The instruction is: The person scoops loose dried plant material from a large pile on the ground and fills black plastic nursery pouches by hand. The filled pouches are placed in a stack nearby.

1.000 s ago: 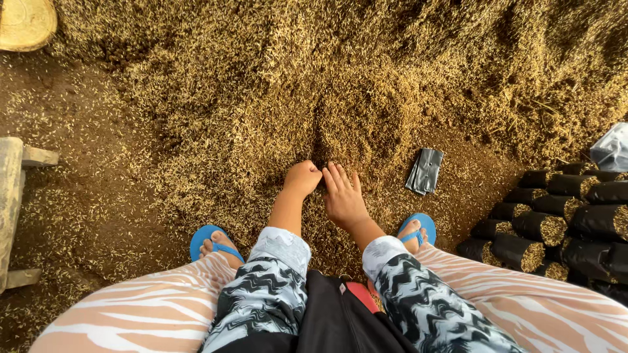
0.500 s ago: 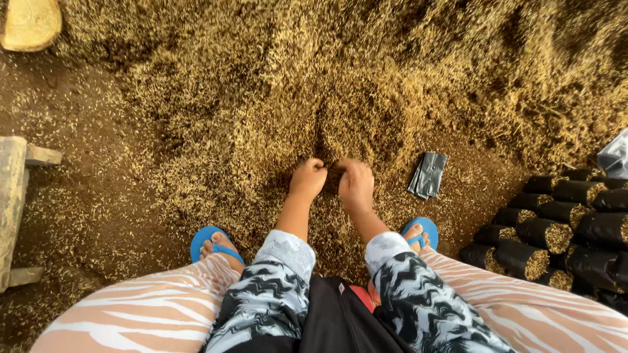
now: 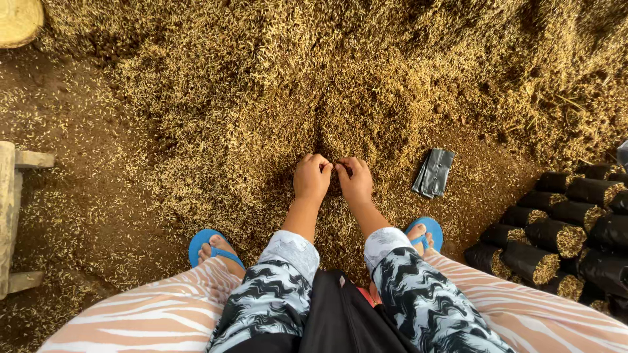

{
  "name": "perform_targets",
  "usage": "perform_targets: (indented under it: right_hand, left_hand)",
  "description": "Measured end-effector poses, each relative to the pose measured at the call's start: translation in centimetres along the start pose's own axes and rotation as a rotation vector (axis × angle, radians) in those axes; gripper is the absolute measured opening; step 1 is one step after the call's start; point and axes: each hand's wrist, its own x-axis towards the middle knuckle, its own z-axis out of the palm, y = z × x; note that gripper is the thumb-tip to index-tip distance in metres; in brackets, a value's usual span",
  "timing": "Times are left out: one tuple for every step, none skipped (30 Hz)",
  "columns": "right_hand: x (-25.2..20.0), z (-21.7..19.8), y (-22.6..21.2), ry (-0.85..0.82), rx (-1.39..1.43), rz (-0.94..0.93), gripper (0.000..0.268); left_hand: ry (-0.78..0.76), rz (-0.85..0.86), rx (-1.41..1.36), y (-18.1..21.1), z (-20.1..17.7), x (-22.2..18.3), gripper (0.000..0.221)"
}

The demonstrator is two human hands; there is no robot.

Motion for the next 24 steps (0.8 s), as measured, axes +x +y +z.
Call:
perform_targets:
  right_hand:
    - [-0.3, -0.2, -0.1, -0.007, -0.032, -0.008, 0.028]
    - [-0.6, -0.4, -0.1, -0.013, -0.064, -0.015, 0.030]
    - [-1.1, -0.7, -0.1, 0.074, -0.150, -0.145, 0.032]
    - [-2.1, -1.0, 0.1, 0.160, -0.237, -0.274, 0.035]
    - [-3.2, -1.4, 0.5, 0.246, -0.326, -0.400, 0.037]
    - [-4.4, -1.6, 0.8, 0.176, -0.422, -0.470, 0.042]
    - [-5.5, -1.8, 1.0, 0.106, -0.517, -0.541, 0.047]
    - [-6.5, -1.9, 1.2, 0.035, -0.612, -0.610, 0.052]
    - [-7.1, -1.9, 1.0, -0.040, -0.648, -0.585, 0.058]
    - [-7.7, -1.6, 0.8, -0.115, -0.683, -0.557, 0.064]
    - [-8.1, -1.4, 0.5, -0.196, -0.717, -0.530, 0.071]
    - [-8.2, -1.5, 0.3, -0.217, -0.704, -0.520, 0.073]
    - [-8.3, -1.5, 0.0, -0.241, -0.691, -0.510, 0.076]
    - [-8.4, -1.6, -0.4, -0.265, -0.677, -0.500, 0.079]
    - [-8.5, -1.8, -0.7, -0.279, -0.678, -0.505, 0.079]
    - [-8.7, -2.1, -1.1, -0.293, -0.680, -0.510, 0.079]
    - [-8.5, -2.6, -1.6, -0.299, -0.683, -0.516, 0.079]
    - [-8.3, -3.1, -2.0, -0.317, -0.710, -0.497, 0.077]
    - [-8.0, -3.6, -2.4, -0.338, -0.733, -0.476, 0.076]
    - [-7.6, -4.0, -2.8, -0.359, -0.756, -0.454, 0.076]
    - [-7.2, -4.1, -3.2, -0.283, -0.682, -0.435, 0.074]
    - [-6.6, -4.4, -3.6, -0.206, -0.607, -0.415, 0.072]
    - [-6.2, -4.5, -3.8, -0.136, -0.531, -0.390, 0.071]
    - [-5.6, -4.6, -4.2, -0.198, -0.517, -0.370, 0.082]
  left_hand:
    - [-0.007, -0.004, 0.015, 0.2, -0.1, -0.1, 0.018]
    - [-0.023, -0.016, 0.003, 0.2, -0.4, -0.3, 0.019]
    - [-0.036, -0.027, -0.009, 0.2, -0.9, -0.4, 0.020]
    - [-0.050, -0.038, -0.021, 0.2, -1.4, -0.5, 0.021]
    - [-0.094, -0.083, -0.012, 0.2, -1.9, -0.8, 0.026]
    - [-0.138, -0.128, -0.002, -0.1, -2.5, -1.2, 0.030]
    - [-0.180, -0.171, 0.007, -0.2, -3.1, -1.5, 0.035]
    - [-0.244, -0.209, 0.022, -0.3, -3.7, -1.9, 0.035]
    - [-0.303, -0.243, 0.035, -0.3, -4.2, -2.0, 0.036]
    - [-0.363, -0.277, 0.049, -0.2, -4.5, -2.0, 0.037]
    - [-0.357, -0.267, 0.046, -0.2, -4.5, -2.2, 0.035]
    - [-0.352, -0.258, 0.042, -0.2, -4.5, -2.3, 0.033]
    - [-0.346, -0.250, 0.039, -0.3, -4.5, -2.5, 0.031]
    - [-0.342, -0.233, 0.044, -0.5, -4.4, -2.6, 0.031]
    - [-0.339, -0.211, 0.049, -0.5, -4.3, -2.5, 0.032]
    - [-0.336, -0.189, 0.054, -0.6, -4.1, -2.5, 0.032]
    - [-0.334, -0.201, 0.058, -0.6, -3.9, -2.3, 0.031]
    - [-0.333, -0.213, 0.061, -0.7, -3.7, -2.2, 0.031]
    - [-0.333, -0.227, 0.068, -0.9, -3.5, -2.1, 0.030]
    - [-0.338, -0.219, 0.077, -1.1, -3.0, -1.8, 0.031]
    - [-0.346, -0.214, 0.090, -1.6, -2.5, -1.7, 0.031]
    - [-0.354, -0.210, 0.103, -2.0, -2.0, -1.3, 0.032]
    - [-0.349, -0.183, 0.114, -2.6, -1.4, -1.2, 0.032]
    - [-0.343, -0.157, 0.125, -3.2, -1.0, -0.9, 0.033]
